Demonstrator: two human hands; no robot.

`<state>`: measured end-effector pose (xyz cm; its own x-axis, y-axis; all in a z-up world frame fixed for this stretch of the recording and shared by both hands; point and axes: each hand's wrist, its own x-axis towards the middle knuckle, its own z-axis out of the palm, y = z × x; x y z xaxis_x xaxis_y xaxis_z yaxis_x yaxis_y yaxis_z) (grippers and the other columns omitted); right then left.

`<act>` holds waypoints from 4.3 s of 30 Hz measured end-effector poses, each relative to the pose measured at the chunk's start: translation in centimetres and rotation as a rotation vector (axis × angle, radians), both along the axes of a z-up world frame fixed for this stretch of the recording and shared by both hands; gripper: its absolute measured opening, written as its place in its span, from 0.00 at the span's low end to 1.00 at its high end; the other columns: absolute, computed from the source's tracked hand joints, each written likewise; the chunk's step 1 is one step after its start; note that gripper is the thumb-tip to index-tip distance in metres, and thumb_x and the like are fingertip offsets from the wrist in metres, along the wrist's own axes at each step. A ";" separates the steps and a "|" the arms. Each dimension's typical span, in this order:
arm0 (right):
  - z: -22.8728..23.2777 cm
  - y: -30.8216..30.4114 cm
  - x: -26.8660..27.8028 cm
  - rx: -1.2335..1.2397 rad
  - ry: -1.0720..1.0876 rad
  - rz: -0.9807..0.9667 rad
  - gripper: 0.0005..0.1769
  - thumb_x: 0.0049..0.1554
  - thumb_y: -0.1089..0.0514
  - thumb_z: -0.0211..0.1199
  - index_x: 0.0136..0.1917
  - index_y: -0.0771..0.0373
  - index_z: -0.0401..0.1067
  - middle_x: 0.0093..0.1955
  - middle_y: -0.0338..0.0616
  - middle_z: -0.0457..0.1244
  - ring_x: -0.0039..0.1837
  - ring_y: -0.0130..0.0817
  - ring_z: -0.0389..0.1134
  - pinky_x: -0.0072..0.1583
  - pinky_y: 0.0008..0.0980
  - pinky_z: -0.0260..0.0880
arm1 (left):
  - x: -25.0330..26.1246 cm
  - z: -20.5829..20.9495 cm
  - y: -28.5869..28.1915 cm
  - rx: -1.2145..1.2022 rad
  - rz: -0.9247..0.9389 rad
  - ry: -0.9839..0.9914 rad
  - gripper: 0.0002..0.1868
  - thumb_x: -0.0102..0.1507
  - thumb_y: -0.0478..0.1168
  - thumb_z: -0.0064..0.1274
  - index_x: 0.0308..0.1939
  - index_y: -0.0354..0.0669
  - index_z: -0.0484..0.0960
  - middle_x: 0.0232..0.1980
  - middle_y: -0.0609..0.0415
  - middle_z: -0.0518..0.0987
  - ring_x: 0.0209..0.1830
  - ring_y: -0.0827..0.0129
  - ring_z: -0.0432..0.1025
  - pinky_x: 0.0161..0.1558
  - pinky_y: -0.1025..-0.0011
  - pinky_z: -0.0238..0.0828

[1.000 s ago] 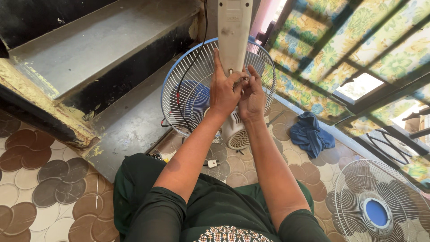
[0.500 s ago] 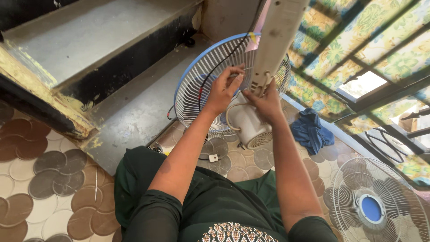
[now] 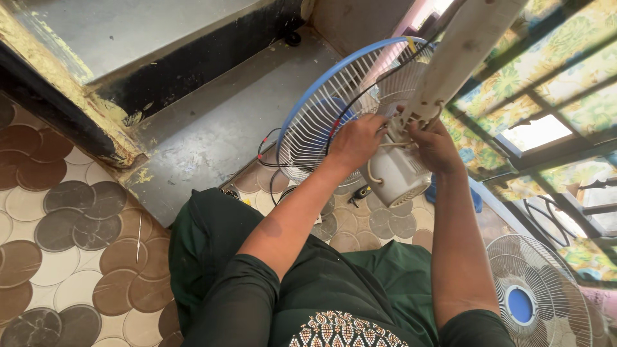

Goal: The person wipes the fan motor housing with a blue cloth, then reattaches the fan stand to the motor assembly. Using a screwdriver, they tighten the screws securing the stand to the motor housing.

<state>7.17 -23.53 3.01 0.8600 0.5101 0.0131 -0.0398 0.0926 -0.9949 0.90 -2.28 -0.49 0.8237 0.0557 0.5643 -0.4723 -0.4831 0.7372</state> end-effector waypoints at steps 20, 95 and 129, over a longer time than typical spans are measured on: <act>-0.3 0.6 0.2 0.030 0.001 0.041 0.29 0.64 0.61 0.62 0.76 0.71 0.61 0.59 0.46 0.67 0.62 0.33 0.69 0.67 0.36 0.68 | 0.3 -0.1 -2.9 -0.402 0.073 0.006 0.12 0.62 0.38 0.61 0.49 0.46 0.87 0.47 0.51 0.85 0.45 0.58 0.81 0.47 0.67 0.78; -31.0 -9.3 -1.1 0.279 0.755 -0.837 0.15 0.43 0.64 0.57 0.46 0.61 0.63 0.34 0.39 0.56 0.32 0.34 0.55 0.32 0.37 0.58 | 4.8 -0.6 -1.0 -0.378 0.049 0.181 0.28 0.61 0.38 0.64 0.62 0.31 0.72 0.53 0.42 0.84 0.52 0.61 0.81 0.51 0.67 0.79; -0.4 -10.9 -9.8 -1.226 -0.657 -0.717 0.23 0.50 0.31 0.72 0.44 0.51 0.81 0.39 0.37 0.67 0.38 0.45 0.70 0.42 0.46 0.68 | 9.0 -2.3 1.8 -0.288 0.179 0.282 0.29 0.58 0.38 0.66 0.60 0.35 0.72 0.53 0.42 0.84 0.51 0.60 0.81 0.51 0.65 0.78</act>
<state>-2.60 -34.45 2.57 0.9295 -0.0075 0.3687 0.1111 -0.9477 -0.2994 9.93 -0.46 -2.78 0.9062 0.3336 0.2596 -0.1614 -0.2946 0.9419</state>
